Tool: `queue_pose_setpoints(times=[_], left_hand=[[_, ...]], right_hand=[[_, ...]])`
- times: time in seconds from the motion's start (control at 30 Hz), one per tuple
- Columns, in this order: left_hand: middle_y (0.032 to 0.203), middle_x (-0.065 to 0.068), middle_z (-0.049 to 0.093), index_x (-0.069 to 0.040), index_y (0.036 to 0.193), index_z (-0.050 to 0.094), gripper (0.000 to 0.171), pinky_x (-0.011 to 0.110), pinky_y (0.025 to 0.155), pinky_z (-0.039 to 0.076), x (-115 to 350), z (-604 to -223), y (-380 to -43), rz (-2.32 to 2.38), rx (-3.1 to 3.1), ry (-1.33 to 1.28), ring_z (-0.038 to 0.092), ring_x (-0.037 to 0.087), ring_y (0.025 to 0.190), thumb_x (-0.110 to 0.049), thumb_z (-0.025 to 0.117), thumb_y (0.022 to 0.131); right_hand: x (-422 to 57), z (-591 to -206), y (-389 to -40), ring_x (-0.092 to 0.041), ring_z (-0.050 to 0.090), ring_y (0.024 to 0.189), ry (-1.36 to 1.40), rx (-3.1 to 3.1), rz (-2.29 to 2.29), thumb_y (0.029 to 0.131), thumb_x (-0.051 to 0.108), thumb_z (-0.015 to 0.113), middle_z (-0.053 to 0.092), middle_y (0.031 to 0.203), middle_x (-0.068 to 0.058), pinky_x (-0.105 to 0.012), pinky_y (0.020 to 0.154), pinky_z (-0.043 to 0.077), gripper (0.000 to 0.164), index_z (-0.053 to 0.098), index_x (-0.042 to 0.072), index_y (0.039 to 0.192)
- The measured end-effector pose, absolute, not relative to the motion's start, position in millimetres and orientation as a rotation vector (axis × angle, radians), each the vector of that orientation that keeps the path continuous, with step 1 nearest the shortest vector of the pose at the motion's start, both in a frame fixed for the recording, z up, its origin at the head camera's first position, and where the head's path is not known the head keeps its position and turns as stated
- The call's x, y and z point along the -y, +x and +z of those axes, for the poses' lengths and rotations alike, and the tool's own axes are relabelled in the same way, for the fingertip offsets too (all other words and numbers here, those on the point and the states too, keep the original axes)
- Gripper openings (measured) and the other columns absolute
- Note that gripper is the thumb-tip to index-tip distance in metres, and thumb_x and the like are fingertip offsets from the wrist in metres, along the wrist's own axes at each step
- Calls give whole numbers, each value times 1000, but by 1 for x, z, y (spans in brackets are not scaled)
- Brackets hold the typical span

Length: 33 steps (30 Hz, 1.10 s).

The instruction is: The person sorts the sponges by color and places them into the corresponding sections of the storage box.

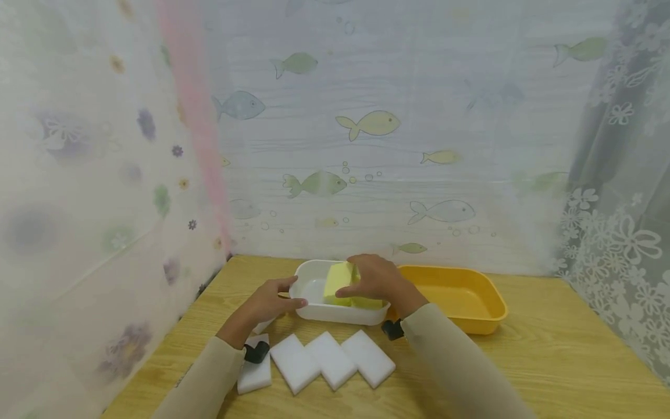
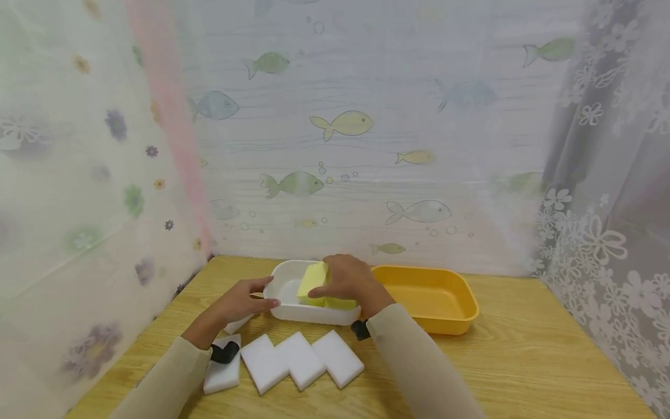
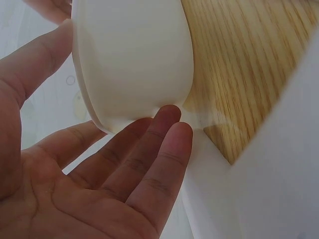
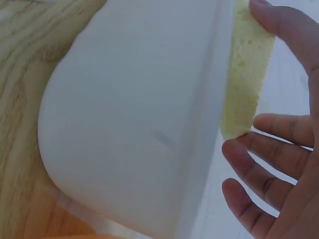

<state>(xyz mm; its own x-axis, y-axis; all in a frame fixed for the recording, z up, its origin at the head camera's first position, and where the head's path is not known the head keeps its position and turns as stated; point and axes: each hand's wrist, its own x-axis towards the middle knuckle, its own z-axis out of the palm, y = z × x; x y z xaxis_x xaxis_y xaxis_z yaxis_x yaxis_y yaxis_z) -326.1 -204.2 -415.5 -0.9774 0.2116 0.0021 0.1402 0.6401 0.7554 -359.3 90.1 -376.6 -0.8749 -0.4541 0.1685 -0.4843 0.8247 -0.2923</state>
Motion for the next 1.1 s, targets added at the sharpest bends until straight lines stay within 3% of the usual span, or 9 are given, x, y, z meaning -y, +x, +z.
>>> queue_pose_setpoints(times=[0.23,0.5,0.77,1.0,1.1], left_hand=[[148,18,59,-11,158,43,90,47,98,56,206,-416,-327,1261,-2762,296,62,28,126,-45,84,86],[147,17,59,-10,158,44,89,51,104,52,206,-417,-327,1241,-2777,303,59,31,132,-46,83,86],[148,18,58,-9,158,43,90,50,104,52,206,-414,-327,1242,-2775,315,59,31,132,-45,83,87],[148,19,58,-10,158,43,89,49,101,54,205,-415,-326,1233,-2786,306,60,30,130,-44,83,87],[148,19,58,-10,158,43,89,48,100,55,205,-416,-326,1235,-2785,302,61,29,129,-44,83,87]], right_hand=[[-84,-379,-358,-29,62,127,737,2921,494,74,74,79,66,141,-6,-50,106,51,95,62,12,143],[-77,-384,-359,-26,64,113,734,2906,540,73,72,82,69,131,-6,-47,101,54,92,64,9,138],[-77,-391,-361,-31,63,119,699,2919,496,71,73,82,69,134,-8,-49,102,53,99,61,8,143],[-76,-402,-363,-26,60,104,712,2933,280,72,82,74,71,112,4,-46,92,51,93,64,16,136],[-76,-404,-363,-26,62,104,722,2917,239,73,85,70,72,116,5,-46,93,52,94,63,17,137]])
